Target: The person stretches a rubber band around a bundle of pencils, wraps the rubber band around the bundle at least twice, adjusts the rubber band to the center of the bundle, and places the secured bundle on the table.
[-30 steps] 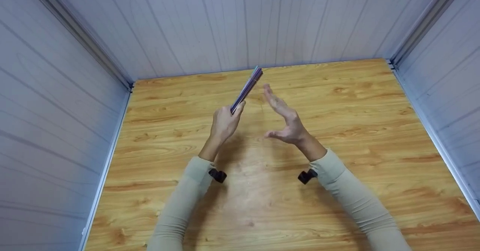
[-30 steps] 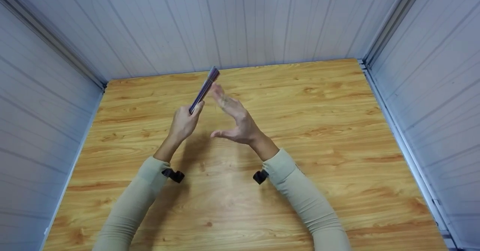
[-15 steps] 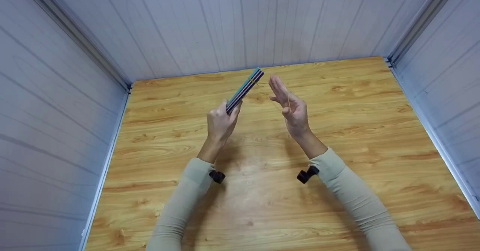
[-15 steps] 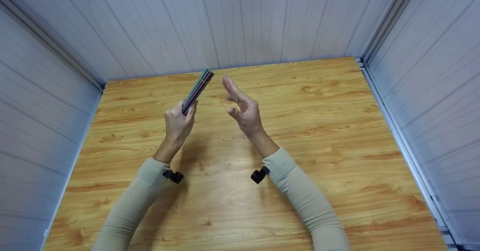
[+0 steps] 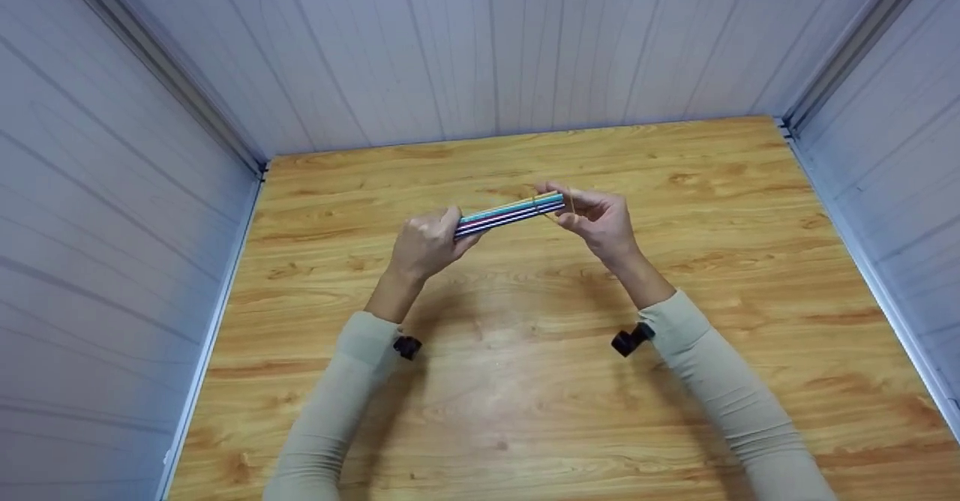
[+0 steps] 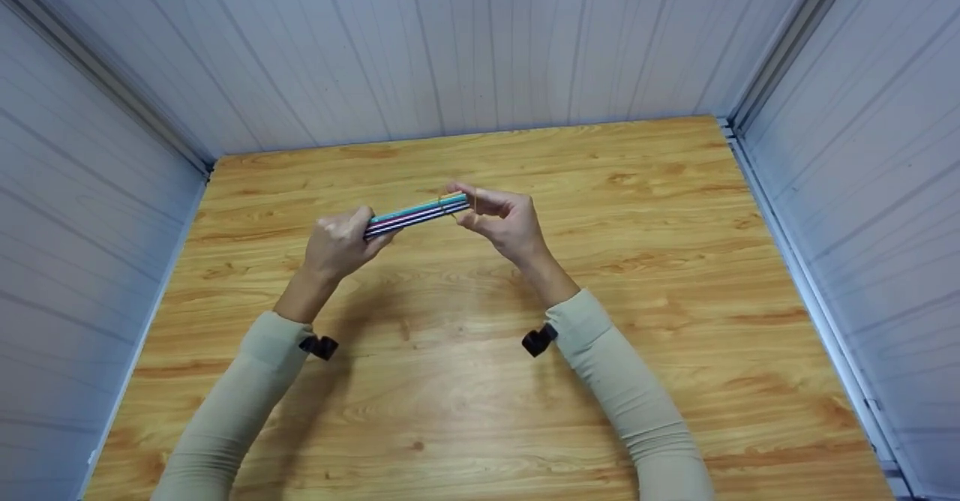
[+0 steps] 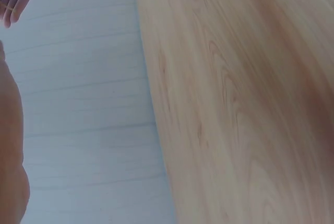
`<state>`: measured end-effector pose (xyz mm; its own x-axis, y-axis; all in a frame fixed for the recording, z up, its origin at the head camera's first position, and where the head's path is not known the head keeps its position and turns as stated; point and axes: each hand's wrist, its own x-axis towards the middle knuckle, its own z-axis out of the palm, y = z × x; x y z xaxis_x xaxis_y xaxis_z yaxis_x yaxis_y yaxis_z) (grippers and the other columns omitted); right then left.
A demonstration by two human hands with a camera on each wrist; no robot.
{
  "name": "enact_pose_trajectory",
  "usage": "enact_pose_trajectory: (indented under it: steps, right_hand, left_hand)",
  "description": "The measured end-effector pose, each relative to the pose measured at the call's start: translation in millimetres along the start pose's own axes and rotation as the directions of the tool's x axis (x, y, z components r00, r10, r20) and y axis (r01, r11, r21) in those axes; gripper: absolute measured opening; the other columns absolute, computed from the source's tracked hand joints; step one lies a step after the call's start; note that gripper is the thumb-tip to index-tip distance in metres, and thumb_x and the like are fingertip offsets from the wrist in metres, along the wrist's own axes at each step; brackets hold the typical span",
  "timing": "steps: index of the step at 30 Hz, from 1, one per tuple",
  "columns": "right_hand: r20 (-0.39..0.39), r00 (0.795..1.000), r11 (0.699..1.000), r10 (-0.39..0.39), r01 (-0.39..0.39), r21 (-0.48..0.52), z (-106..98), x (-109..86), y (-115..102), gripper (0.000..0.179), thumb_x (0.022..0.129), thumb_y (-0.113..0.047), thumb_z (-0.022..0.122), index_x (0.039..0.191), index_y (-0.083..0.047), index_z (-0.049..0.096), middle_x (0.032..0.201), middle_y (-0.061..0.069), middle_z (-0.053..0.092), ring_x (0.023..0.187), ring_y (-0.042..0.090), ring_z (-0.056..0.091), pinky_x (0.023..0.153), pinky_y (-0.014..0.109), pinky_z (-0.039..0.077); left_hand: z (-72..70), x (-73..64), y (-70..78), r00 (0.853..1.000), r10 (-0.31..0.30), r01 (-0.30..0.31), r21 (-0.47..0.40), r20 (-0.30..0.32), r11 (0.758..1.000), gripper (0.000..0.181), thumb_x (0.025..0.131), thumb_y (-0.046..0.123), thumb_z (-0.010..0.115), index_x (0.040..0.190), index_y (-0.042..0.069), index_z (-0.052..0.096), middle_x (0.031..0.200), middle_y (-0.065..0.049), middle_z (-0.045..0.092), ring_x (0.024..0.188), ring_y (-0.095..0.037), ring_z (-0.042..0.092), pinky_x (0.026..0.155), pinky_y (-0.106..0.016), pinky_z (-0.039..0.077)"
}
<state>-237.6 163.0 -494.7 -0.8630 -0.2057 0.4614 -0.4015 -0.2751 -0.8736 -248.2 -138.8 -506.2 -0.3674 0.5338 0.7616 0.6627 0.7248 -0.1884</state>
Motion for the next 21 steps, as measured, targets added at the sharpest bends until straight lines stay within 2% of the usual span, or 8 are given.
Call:
enact_pose_trajectory:
  steps: [3, 5, 7, 10, 14, 18, 21]
  right_hand:
    - [0.021, 0.999, 0.994, 0.049, -0.047, -0.101, -1, 0.4, -3, 0.044, 0.097, -0.023, 0.091, 0.129, 0.006, 0.080, 0.119, -0.010, 0.087, 0.110, 0.004, 0.083, 0.089, 0.020, 0.066]
    - [0.039, 0.995, 0.983, 0.095, -0.087, -0.161, -1, 1.5, -4, 0.035, 0.099, -0.008, 0.086, 0.125, 0.015, 0.078, 0.112, -0.014, 0.088, 0.102, 0.002, 0.084, 0.085, 0.021, 0.066]
    - [0.064, 0.989, 0.973, 0.131, -0.116, -0.200, -1, 2.6, -5, 0.026, 0.100, 0.004, 0.081, 0.120, 0.020, 0.077, 0.107, -0.016, 0.087, 0.095, 0.001, 0.083, 0.083, 0.020, 0.067]
    - [0.105, 0.986, 0.971, 0.127, -0.102, -0.215, -3, 4.4, -6, 0.019, 0.099, 0.014, 0.076, 0.115, 0.023, 0.076, 0.104, -0.018, 0.086, 0.090, -0.001, 0.083, 0.080, 0.019, 0.066]
    - [0.159, 0.987, 0.985, 0.000, 0.028, -0.169, -5, 5.8, -2, 0.012, 0.096, 0.020, 0.073, 0.107, 0.023, 0.076, 0.105, -0.012, 0.087, 0.091, 0.001, 0.082, 0.076, 0.019, 0.066]
    - [0.209, 0.970, 0.981, -0.126, 0.153, -0.116, -7, 6.8, 3, 0.003, 0.097, 0.015, 0.074, 0.098, 0.017, 0.076, 0.102, 0.001, 0.082, 0.094, 0.007, 0.077, 0.073, 0.021, 0.065]
    - [0.231, 0.961, 0.974, -0.154, 0.186, -0.125, -8, 6.3, 4, 0.004, 0.098, 0.012, 0.073, 0.097, 0.013, 0.077, 0.102, 0.001, 0.076, 0.090, 0.005, 0.071, 0.066, 0.015, 0.059]
  left_hand:
    - [-3.2, 0.3, -2.4, 0.998, 0.055, -0.057, 0.051, 0.042, 0.997, 0.055, 0.112, 0.051, 0.068, 0.082, 0.008, 0.054, 0.059, -0.001, 0.054, 0.047, -0.014, 0.048, 0.042, -0.031, 0.045]
    - [-4.1, 0.3, -2.2, 0.994, 0.085, -0.090, 0.081, 0.064, 0.993, 0.054, 0.101, 0.050, 0.085, 0.081, 0.010, 0.055, 0.059, 0.000, 0.056, 0.047, -0.012, 0.049, 0.042, -0.029, 0.045]
    - [-4.1, 0.3, -1.1, 0.992, 0.102, -0.109, 0.095, 0.077, 0.989, 0.056, 0.090, 0.049, 0.095, 0.080, 0.011, 0.055, 0.059, 0.001, 0.057, 0.046, -0.011, 0.050, 0.042, -0.028, 0.044]
    - [-3.5, 0.3, 0.6, 0.992, 0.093, -0.100, 0.081, 0.089, 0.992, 0.057, 0.085, 0.047, 0.099, 0.079, 0.012, 0.055, 0.059, 0.001, 0.058, 0.046, -0.010, 0.050, 0.042, -0.028, 0.044]
    - [-3.3, 2.2, 2.9, 0.992, 0.068, -0.071, 0.028, 0.110, 0.997, 0.055, 0.087, 0.046, 0.098, 0.080, 0.011, 0.055, 0.059, 0.001, 0.057, 0.046, -0.011, 0.050, 0.042, -0.030, 0.045]
    - [-4.2, 6.5, 5.8, 0.988, 0.069, -0.069, -0.009, 0.136, 0.998, 0.055, 0.089, 0.047, 0.096, 0.083, 0.011, 0.055, 0.059, 0.001, 0.056, 0.045, -0.011, 0.048, 0.042, -0.030, 0.044]
    - [-6.0, 7.4, 7.9, 0.986, 0.058, -0.056, -0.014, 0.158, 0.998, 0.056, 0.089, 0.049, 0.095, 0.082, 0.011, 0.054, 0.059, 0.001, 0.056, 0.045, -0.012, 0.047, 0.043, -0.030, 0.044]
